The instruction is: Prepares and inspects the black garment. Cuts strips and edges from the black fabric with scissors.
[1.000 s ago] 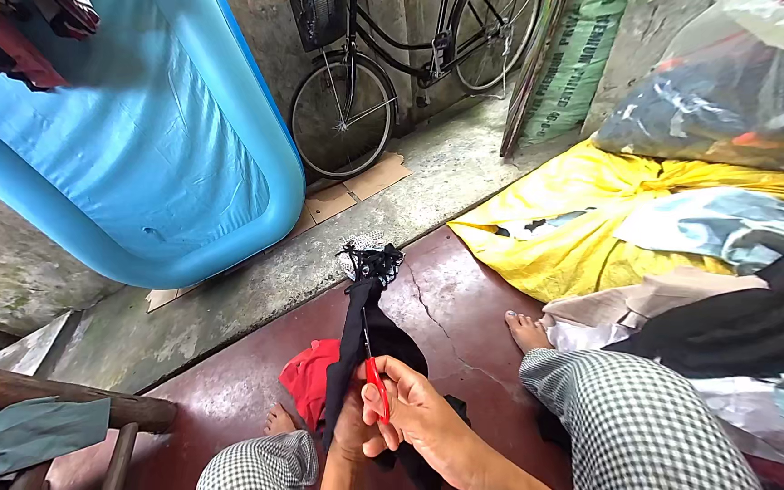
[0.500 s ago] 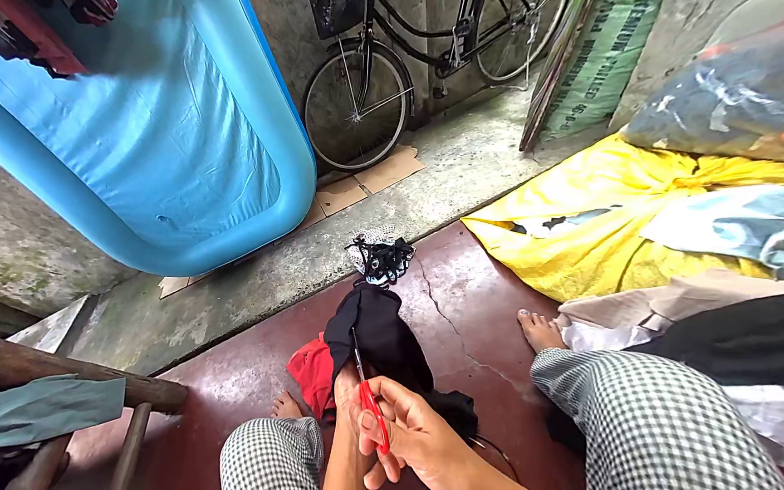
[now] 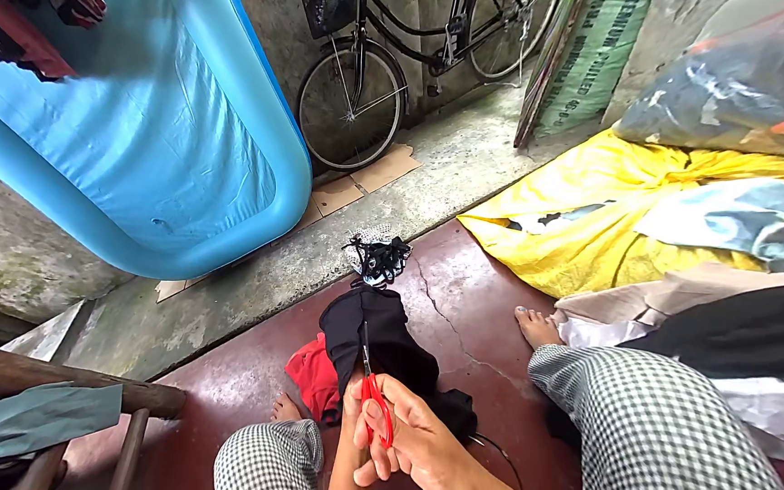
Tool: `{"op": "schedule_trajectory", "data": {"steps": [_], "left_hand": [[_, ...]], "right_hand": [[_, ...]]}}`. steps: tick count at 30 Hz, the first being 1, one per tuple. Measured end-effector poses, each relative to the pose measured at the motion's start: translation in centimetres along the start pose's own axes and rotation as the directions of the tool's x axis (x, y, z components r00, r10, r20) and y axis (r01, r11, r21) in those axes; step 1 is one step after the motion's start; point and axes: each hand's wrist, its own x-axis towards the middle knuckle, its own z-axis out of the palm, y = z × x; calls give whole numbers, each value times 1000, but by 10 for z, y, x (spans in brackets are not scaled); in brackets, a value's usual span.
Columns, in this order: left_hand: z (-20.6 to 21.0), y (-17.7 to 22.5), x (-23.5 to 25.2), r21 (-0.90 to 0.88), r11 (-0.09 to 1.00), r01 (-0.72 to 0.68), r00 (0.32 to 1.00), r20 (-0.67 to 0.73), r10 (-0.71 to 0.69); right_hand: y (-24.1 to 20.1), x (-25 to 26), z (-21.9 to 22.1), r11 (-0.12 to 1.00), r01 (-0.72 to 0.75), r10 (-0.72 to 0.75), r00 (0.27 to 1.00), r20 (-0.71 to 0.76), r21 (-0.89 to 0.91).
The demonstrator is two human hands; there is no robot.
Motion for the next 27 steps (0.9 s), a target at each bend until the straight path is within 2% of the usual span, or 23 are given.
{"op": "schedule_trajectory", "data": {"steps": [1,3,6,9,11,18,20,23,25,27], "left_hand": [[1,0,0,15,1000,-10,1000,-11,10],[7,3,1,137,991,7,991,-131,11],[6,4,1,213,977,3,990,-138,28],[21,10,14,83,993,85,958,-280,-59],[30,14,20,5,993,119,938,-328,-111],[28,14,21,-89,987,135,940,-303,-156],[33,16,25,-66,983,169,925,-334,-181],[34,17,27,-52,987,149,940,-303,-158],[25,10,31,-65,988,138,939,-310,-151],[-7,-15,33,-93,985,147,942,-292,-168]], "right_hand": [[1,0,0,1000,1,-1,1000,-8,-3],[1,1,1,999,4,-6,999,-42,-35],[2,2,0,998,30,-33,997,-64,-59],[1,4,-2,999,27,-29,998,-50,-44],[-3,5,-2,999,16,-19,998,-56,-46],[-7,7,-5,994,9,-19,996,-88,-111],[-4,8,-6,992,49,-62,992,-107,-120],[-4,9,-8,991,65,-75,994,-82,-117],[-8,10,-9,989,49,-59,996,-71,-137],[-10,11,-10,987,53,-64,996,-68,-153]]}}
